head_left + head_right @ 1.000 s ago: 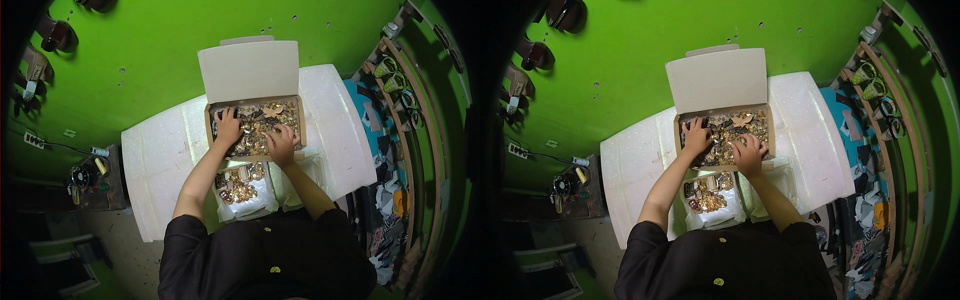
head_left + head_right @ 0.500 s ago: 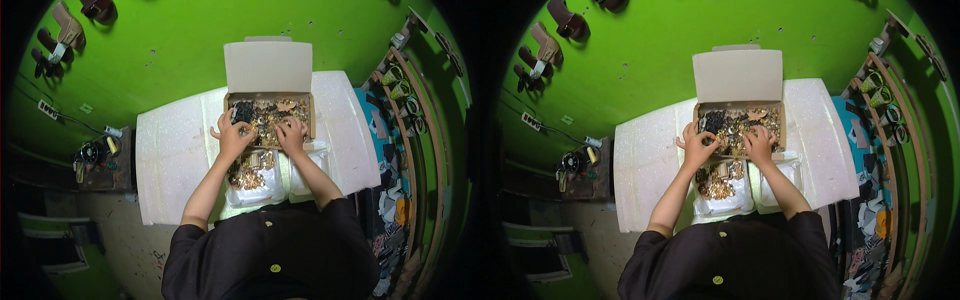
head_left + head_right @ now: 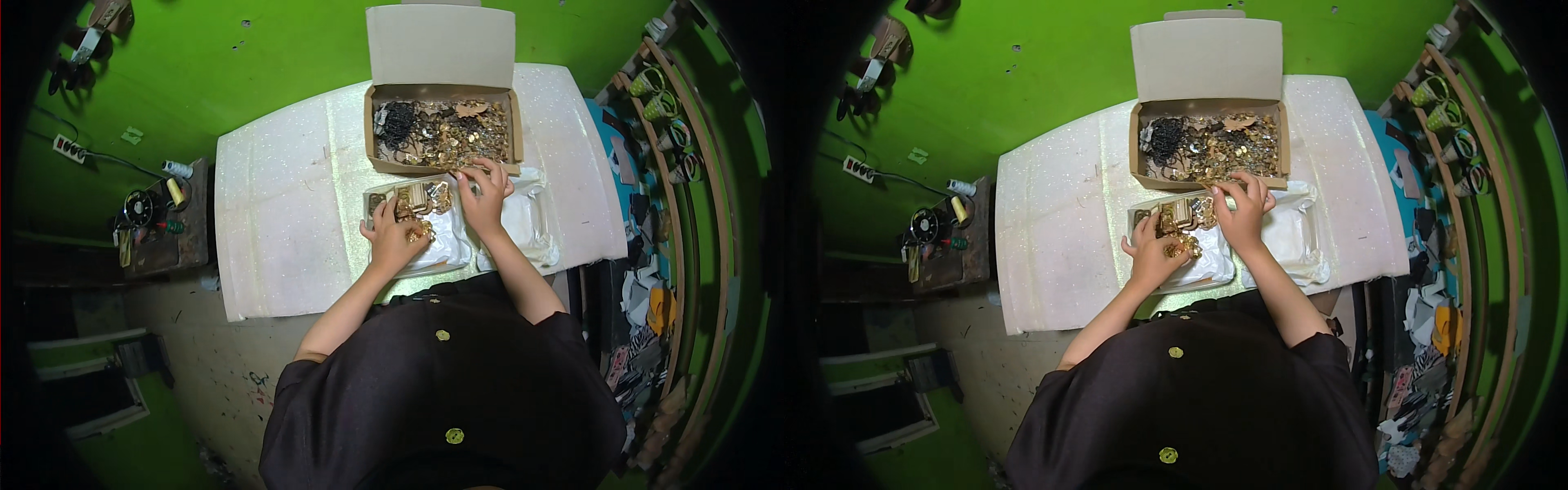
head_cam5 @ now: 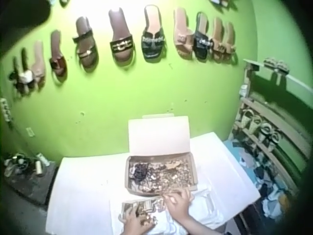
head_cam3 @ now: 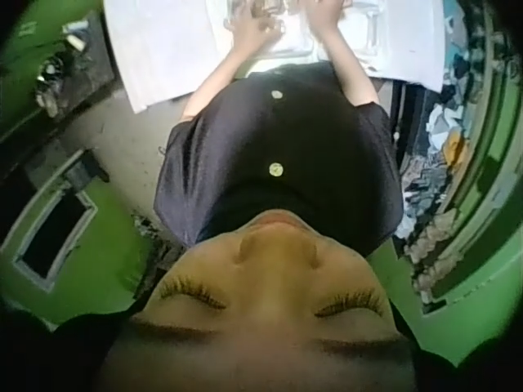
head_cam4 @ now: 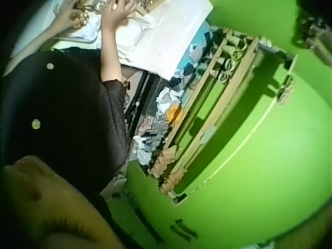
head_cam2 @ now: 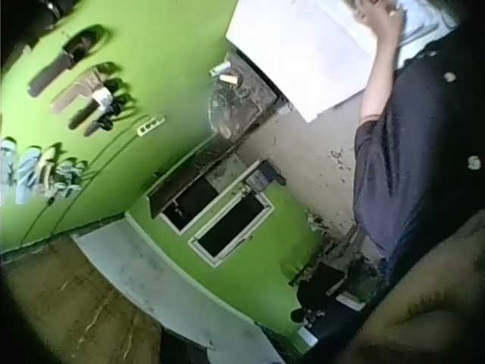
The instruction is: Sorting and inspecting various metal shoe accessories and components from a box.
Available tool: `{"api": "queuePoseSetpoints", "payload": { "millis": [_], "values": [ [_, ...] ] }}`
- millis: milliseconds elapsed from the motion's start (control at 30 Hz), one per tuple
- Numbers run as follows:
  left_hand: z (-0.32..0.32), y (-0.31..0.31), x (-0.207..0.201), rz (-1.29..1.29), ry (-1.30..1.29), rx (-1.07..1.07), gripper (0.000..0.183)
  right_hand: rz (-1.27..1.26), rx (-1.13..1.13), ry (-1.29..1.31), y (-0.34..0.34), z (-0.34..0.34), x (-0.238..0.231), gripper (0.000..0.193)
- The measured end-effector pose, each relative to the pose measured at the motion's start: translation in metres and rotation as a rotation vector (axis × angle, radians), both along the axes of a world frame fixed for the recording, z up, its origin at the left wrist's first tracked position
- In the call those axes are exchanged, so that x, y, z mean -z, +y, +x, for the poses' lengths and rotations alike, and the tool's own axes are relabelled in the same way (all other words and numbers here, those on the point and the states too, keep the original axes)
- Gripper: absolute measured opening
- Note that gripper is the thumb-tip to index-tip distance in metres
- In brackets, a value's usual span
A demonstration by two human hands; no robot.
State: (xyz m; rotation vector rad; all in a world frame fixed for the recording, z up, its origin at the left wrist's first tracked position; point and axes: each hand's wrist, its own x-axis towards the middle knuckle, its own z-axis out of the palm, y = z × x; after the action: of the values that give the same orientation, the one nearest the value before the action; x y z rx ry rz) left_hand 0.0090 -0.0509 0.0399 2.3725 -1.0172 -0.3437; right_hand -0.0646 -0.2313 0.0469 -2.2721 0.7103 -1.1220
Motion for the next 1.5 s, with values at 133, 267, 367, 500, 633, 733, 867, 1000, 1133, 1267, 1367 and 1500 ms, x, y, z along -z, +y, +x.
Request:
{"api": "queuePoseSetpoints", "payload": {
  "millis": [133, 267, 367, 500, 633, 733, 867, 1000, 1133, 1267, 1367, 1500],
  "values": [
    [-0.006, 0.0, 0.021, 0.026, -0.245, 0.031, 0.025, 0.006, 0.031, -0.007, 0.0, -0.01, -0.003, 0.011],
    [-0.003, 0.003, 0.016, 0.093, -0.26, -0.022, 0.04, 0.029, 0.038, -0.014, 0.003, -0.017, 0.0, 0.011],
    [-0.001, 0.008, 0.01, 0.059, -0.26, -0.047, 0.038, 0.045, 0.038, 0.024, 0.011, -0.023, 0.007, 0.011],
    [0.002, 0.014, 0.004, 0.017, -0.243, -0.089, 0.038, 0.074, -0.017, 0.027, 0.021, -0.024, 0.014, 0.011],
    [0.005, 0.01, -0.006, -0.063, -0.263, -0.136, 0.03, 0.132, -0.072, 0.058, 0.029, -0.025, 0.012, 0.01],
    [0.006, 0.004, -0.019, -0.122, -0.198, -0.121, 0.025, 0.04, -0.111, 0.081, 0.03, -0.028, 0.009, 0.011],
    [0.003, -0.003, -0.023, -0.128, -0.044, -0.05, 0.027, -0.236, -0.203, 0.042, 0.034, -0.036, 0.009, 0.014],
    [0.006, -0.002, -0.014, -0.207, 0.212, -0.05, 0.026, -0.368, -0.236, 0.025, 0.039, -0.045, 0.012, 0.015],
    [0.006, 0.003, -0.022, -0.187, 0.312, -0.038, 0.024, -0.381, -0.287, 0.032, 0.041, -0.05, 0.013, 0.024],
    [0.01, 0.007, -0.02, -0.178, 0.275, -0.032, 0.021, -0.136, -0.35, 0.177, 0.043, -0.046, -0.006, 0.045],
    [0.013, 0.008, -0.015, -0.073, 0.226, 0.011, 0.024, -0.13, -0.392, 0.279, 0.038, -0.041, -0.012, 0.042],
    [0.012, 0.004, -0.008, -0.081, 0.267, -0.004, 0.024, -0.169, -0.406, 0.3, 0.036, -0.04, -0.002, 0.038]
  ]
}}
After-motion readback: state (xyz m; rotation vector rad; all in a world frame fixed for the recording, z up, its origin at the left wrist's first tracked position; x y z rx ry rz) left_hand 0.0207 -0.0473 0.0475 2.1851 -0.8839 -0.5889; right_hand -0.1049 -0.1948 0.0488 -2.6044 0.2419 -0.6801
